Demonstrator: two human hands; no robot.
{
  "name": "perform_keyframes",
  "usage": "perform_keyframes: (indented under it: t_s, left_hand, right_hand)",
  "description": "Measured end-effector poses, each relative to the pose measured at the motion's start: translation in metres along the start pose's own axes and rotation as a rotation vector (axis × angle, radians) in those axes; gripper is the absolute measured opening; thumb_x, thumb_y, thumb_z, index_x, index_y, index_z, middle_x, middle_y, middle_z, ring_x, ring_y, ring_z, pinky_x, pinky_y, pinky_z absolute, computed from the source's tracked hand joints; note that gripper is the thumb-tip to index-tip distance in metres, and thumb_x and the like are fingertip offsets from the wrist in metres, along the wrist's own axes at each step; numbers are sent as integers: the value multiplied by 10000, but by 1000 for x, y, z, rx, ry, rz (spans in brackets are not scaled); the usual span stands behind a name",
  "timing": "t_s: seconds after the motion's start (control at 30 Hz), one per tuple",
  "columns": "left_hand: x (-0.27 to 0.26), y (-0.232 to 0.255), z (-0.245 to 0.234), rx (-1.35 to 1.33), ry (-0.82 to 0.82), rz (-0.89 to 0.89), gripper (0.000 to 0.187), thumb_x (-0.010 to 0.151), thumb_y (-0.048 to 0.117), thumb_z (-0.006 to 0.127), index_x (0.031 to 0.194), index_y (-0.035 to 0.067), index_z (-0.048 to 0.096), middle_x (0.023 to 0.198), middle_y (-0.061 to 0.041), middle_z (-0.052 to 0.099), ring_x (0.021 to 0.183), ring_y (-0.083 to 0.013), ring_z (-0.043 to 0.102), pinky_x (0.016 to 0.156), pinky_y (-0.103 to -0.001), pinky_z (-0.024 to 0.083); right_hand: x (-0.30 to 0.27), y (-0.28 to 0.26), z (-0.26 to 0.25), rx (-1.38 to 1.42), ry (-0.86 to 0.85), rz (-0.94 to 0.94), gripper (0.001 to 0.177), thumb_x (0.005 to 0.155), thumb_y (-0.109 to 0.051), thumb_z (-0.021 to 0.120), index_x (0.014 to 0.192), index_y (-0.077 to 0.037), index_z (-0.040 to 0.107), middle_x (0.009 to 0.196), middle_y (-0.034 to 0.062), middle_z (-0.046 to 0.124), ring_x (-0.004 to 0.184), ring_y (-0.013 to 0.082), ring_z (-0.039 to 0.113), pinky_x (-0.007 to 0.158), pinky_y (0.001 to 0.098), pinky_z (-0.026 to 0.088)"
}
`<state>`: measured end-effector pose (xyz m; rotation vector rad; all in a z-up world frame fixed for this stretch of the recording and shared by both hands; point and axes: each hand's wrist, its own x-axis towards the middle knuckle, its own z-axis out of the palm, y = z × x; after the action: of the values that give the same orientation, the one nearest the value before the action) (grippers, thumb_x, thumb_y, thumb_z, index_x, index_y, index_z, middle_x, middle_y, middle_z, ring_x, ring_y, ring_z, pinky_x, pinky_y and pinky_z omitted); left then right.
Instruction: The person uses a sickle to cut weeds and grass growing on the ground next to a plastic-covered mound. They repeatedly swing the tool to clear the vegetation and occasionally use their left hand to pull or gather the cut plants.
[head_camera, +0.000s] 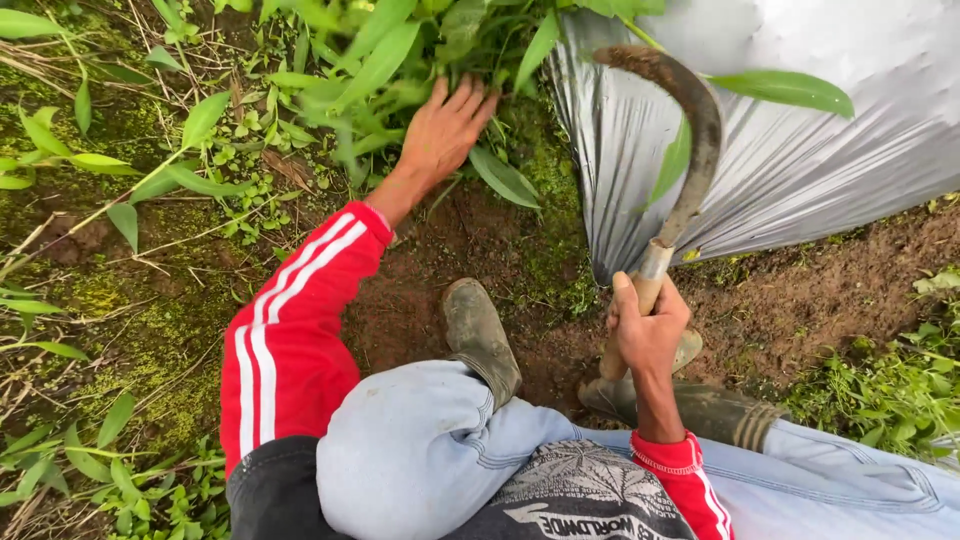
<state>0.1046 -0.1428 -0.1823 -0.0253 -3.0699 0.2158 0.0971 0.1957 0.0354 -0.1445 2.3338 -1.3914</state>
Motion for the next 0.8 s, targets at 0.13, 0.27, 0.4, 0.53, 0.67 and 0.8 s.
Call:
perform_keyframes:
  t_s: [0.13, 0.27, 0.4, 0.53, 0.67, 0.8]
  left_hand:
    - [-21, 14, 1, -163, 49, -220, 607, 1002, 89, 594, 1584, 142, 429, 1551, -181, 498, 1439, -323, 442, 1131, -578, 376]
    - [-13, 38, -22, -358, 121, -410, 611, 970, 31, 568, 1562, 107, 436, 1560, -187, 468, 1446, -348, 426, 1178, -570, 298]
    - [15, 52, -1, -479, 181, -550, 462, 1058, 412, 403, 1326, 62, 542, 1287, -218, 597, 1269, -357, 494, 1090, -530, 332]
    - [45, 56, 52, -2205, 748, -552, 207, 1066, 123, 333, 1112, 97, 534, 1110, -131, 550, 1022, -283, 529, 983, -366, 431]
    - [49, 46, 59, -605, 348, -752, 293, 1036, 206, 386, 958, 55, 624, 882, -116, 575, 714, -210, 486, 614, -337, 428]
    - [44, 38, 62, -1494, 517, -549, 330, 1058, 356, 461, 1179, 64, 556, 1090, -79, 617, 1085, -227, 585, 1101, -416, 341]
  right_hand:
    - [8, 9, 12, -87, -164, 92, 151, 1045, -203, 578, 1031, -53, 582, 738, 25, 600, 538, 106, 537, 457, 251, 499]
    - [30, 27, 34, -57, -217, 129, 165, 1057, -233, 560, 1006, -76, 553, 732, 23, 594, 520, 120, 543, 445, 270, 511]
    - [52, 24, 54, -104, -296, 205, 226, 1088, -302, 502, 999, -96, 528, 743, 19, 572, 522, 105, 509, 413, 250, 480]
    - [63, 22, 66, -141, -306, 250, 339, 1084, -402, 476, 1047, -73, 552, 725, 10, 558, 512, 101, 509, 406, 239, 470]
    - [63, 1, 76, -247, -299, 282, 396, 1065, -462, 463, 1026, -87, 585, 719, 9, 563, 516, 109, 513, 414, 262, 488]
    - [62, 7, 72, -317, -272, 320, 395, 1078, -431, 463, 1046, -64, 605, 713, 21, 578, 512, 120, 516, 413, 277, 490]
